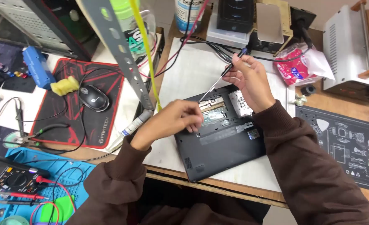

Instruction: The person is securing the bottom casing of a laptop by tightening screws with a screwdriver and snapping the plastic panels into place.

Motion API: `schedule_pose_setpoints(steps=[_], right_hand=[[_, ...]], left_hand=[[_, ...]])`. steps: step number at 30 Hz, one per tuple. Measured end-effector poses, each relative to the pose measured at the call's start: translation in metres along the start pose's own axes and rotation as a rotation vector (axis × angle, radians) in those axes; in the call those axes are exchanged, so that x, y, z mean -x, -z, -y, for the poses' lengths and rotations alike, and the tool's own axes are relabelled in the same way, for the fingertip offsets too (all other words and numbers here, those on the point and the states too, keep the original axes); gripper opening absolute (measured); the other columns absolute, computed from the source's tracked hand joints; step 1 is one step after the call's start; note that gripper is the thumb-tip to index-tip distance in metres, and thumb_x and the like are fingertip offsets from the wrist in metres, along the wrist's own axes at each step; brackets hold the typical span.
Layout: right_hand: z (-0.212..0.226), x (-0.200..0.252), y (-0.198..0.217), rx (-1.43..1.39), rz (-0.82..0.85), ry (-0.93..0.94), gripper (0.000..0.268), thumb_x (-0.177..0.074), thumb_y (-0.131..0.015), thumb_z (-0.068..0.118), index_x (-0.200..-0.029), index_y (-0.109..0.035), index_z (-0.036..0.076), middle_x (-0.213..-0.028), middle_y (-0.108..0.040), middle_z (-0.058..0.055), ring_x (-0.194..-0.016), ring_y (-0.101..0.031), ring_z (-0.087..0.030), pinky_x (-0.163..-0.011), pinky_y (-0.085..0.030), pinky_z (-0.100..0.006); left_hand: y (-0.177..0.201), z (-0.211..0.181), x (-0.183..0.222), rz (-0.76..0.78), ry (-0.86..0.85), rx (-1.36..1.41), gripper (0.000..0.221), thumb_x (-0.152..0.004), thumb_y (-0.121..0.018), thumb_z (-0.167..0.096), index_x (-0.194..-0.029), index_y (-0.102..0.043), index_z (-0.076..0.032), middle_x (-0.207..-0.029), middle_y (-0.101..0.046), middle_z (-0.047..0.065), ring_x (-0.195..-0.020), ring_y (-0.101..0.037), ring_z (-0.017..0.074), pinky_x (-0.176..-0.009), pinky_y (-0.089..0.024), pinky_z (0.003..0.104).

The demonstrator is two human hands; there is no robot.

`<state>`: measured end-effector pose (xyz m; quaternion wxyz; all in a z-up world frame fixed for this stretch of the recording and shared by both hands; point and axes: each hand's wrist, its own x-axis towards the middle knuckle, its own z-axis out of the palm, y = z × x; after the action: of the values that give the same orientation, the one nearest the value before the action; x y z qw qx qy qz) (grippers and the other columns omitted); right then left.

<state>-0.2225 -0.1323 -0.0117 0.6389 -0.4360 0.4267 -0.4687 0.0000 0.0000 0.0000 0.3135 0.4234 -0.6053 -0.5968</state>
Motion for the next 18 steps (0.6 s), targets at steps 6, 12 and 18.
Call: schedule_pose_setpoints(steps=[6,12,18], right_hand=[[0.009,0.021,0.021,-0.014,-0.111,0.172,0.029,-0.105,-0.063,0.024,-0.122,-0.048,0.006,-0.094,-0.071,-0.008,-0.081,-0.077,-0.015,-0.083,-0.068,-0.031],[0.005,0.035,0.039,-0.050,-0.123,0.342,0.030,-0.106,-0.062,0.023,-0.128,-0.048,0.007,-0.103,-0.073,-0.012,-0.090,-0.079,-0.020,-0.089,-0.070,-0.033],[0.007,0.051,0.038,0.014,-0.065,0.463,0.031,-0.109,-0.058,0.019,-0.132,-0.042,0.006,-0.113,-0.071,-0.019,-0.103,-0.077,-0.028,-0.096,-0.068,-0.039]], left_hand=[[-0.012,0.032,-0.022,-0.393,-0.037,0.274,0.014,-0.099,-0.065,-0.005,-0.105,-0.070,0.007,-0.083,-0.073,0.022,-0.071,-0.076,0.0226,-0.066,-0.067,0.031],[-0.020,0.026,-0.031,-0.458,-0.056,0.429,0.021,-0.102,-0.062,-0.008,-0.107,-0.070,0.010,-0.087,-0.074,0.022,-0.075,-0.077,0.0236,-0.072,-0.068,0.033],[-0.025,0.012,-0.037,-0.479,-0.053,0.518,0.023,-0.101,-0.062,-0.011,-0.103,-0.069,0.011,-0.086,-0.072,0.022,-0.073,-0.077,0.0237,-0.069,-0.068,0.032]])
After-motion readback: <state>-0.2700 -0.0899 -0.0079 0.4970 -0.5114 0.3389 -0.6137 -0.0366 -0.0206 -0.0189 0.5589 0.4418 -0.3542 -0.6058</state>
